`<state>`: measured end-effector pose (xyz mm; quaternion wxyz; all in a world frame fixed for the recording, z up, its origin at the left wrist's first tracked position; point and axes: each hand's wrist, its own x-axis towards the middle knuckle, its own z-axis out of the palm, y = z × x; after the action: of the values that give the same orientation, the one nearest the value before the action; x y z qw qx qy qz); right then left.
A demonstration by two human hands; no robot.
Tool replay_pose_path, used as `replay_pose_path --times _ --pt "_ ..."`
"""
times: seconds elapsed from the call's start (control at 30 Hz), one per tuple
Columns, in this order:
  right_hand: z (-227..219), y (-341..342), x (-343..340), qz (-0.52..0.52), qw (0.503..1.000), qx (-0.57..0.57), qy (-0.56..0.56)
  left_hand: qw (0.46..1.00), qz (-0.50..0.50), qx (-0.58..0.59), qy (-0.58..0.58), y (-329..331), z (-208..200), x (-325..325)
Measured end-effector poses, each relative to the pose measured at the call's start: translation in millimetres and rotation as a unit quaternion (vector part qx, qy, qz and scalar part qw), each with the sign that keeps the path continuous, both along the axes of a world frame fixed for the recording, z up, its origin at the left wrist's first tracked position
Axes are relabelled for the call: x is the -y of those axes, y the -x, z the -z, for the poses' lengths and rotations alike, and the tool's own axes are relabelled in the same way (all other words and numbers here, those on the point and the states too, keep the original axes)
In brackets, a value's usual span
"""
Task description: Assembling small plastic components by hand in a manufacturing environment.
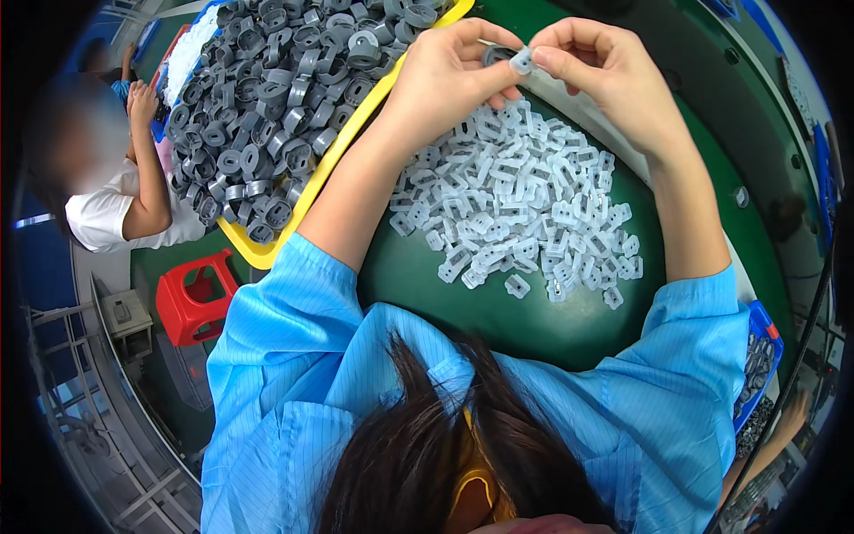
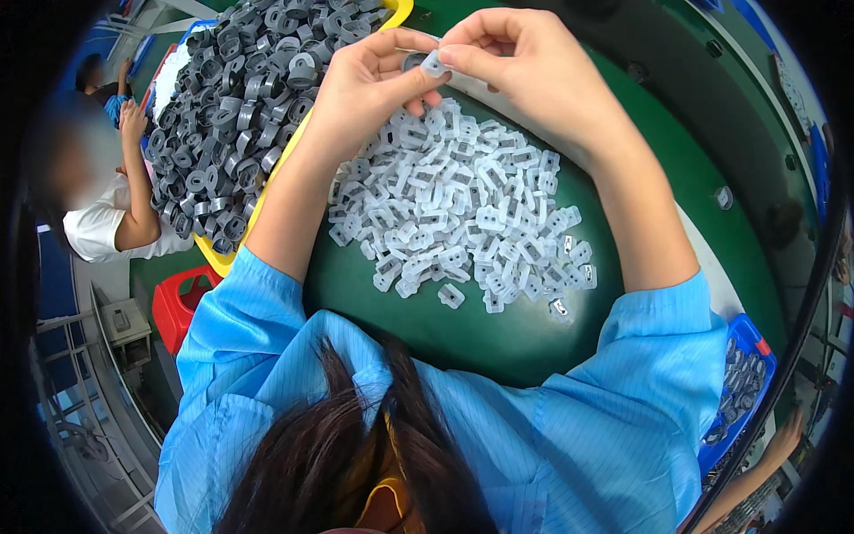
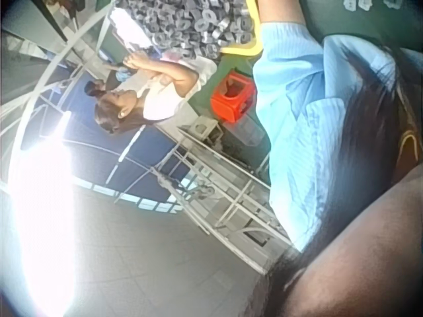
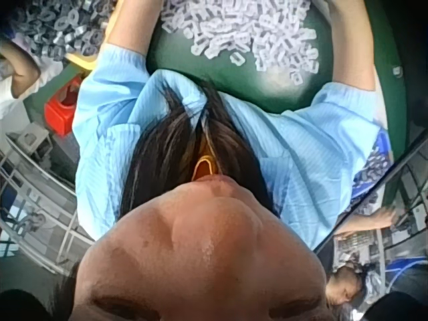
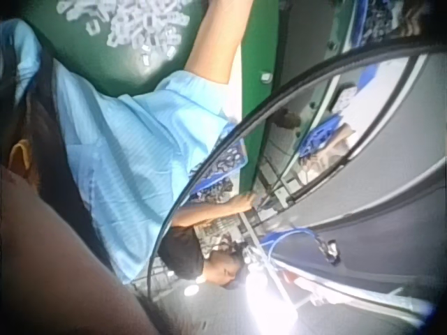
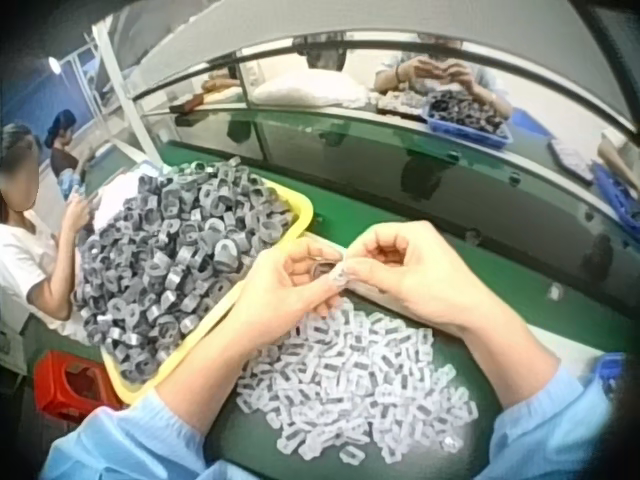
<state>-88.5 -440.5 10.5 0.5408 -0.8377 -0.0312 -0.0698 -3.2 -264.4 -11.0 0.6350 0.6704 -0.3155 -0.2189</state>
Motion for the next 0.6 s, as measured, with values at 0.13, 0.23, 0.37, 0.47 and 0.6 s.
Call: replay_pose_path --times 0.13,0.23,0.37,0.47,0.6 --pt "8 -3 -2 0.044 0.997 0.049 -0.032 0.997 0.069 0.010 0.012 2 2 -3" --pt "3 -3 -12 0.092 0.993 0.041 -0.053 0.998 0.056 0.026 0.014 6 -2 -3" --pt "7 -2 -7 0.058 0.992 0.105 0.045 0.991 0.020 0.124 -0.057 6 0 -2" --pt "4 -1 -7 0.059 0.996 0.036 -0.059 0.996 0.034 0.048 0.060 -1 7 -7" --pt "9 0 -3 0.029 0.967 -0.037 -0.250 0.989 0.009 -0.052 0.135 -3 14 0"
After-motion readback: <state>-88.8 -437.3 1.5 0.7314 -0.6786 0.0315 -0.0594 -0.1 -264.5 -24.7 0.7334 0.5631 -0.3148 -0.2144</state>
